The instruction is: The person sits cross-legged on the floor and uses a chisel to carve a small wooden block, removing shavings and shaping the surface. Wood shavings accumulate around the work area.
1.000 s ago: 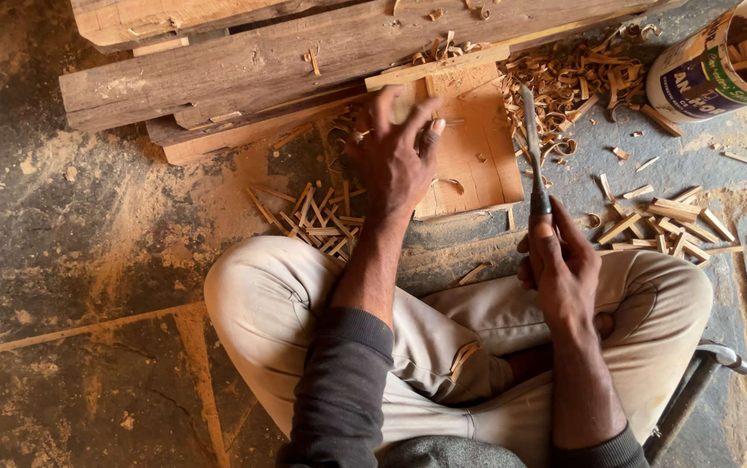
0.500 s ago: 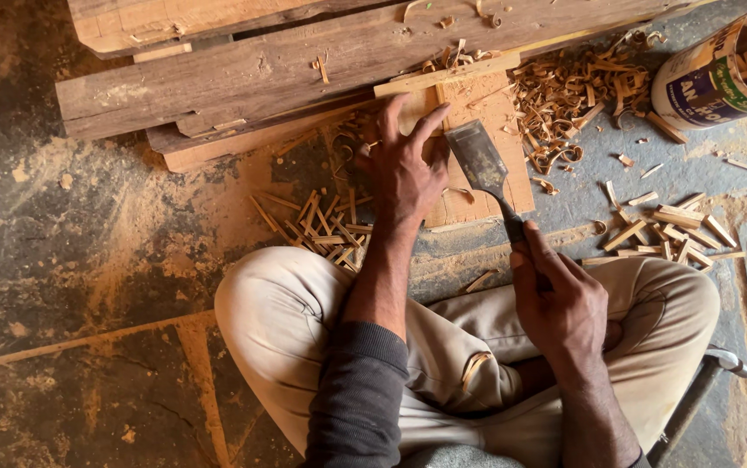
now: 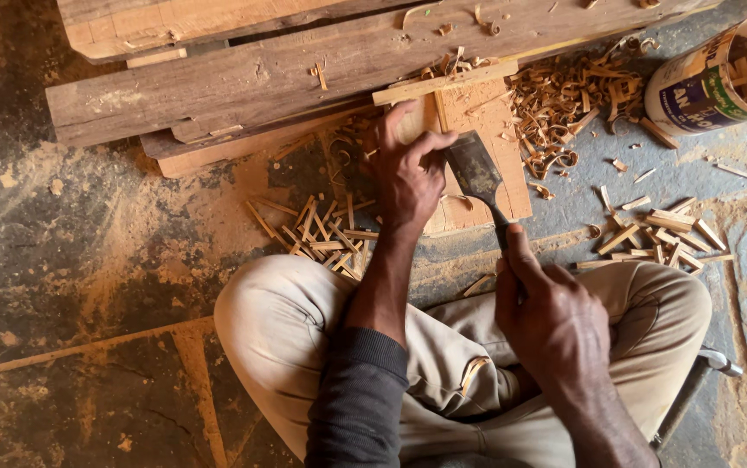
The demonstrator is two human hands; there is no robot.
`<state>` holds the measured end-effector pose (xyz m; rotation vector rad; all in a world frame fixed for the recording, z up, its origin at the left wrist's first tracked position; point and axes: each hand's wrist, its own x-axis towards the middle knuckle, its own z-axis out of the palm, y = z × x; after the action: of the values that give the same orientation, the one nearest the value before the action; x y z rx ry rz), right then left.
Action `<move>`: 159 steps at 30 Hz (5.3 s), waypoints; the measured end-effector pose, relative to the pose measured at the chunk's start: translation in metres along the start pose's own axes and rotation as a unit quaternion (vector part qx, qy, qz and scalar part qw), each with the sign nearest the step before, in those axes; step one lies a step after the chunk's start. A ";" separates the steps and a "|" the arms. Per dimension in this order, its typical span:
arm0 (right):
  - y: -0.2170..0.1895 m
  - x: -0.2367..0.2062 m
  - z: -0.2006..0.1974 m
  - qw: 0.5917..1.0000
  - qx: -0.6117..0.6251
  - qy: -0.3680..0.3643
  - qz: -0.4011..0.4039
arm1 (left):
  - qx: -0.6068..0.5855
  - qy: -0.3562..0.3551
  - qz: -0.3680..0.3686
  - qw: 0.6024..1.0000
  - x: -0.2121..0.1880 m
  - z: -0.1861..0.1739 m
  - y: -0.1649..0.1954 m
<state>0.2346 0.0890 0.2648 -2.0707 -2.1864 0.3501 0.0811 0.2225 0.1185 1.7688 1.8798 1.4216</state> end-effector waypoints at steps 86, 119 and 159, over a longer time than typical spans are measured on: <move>0.020 0.024 -0.008 0.997 0.075 -0.028 0.002 | 0.022 -0.083 0.080 0.993 0.022 0.012 -0.016; -0.014 0.078 0.019 0.997 0.037 -0.032 0.053 | -0.085 -0.092 -0.025 0.992 0.037 -0.008 0.015; -0.023 0.016 0.018 0.997 0.055 0.043 0.040 | -0.132 -0.040 -0.019 0.990 0.018 0.005 -0.001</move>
<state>0.2069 0.1021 0.2514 -2.0778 -1.9942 0.3714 0.0792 0.2400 0.1234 1.6289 1.5932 1.4831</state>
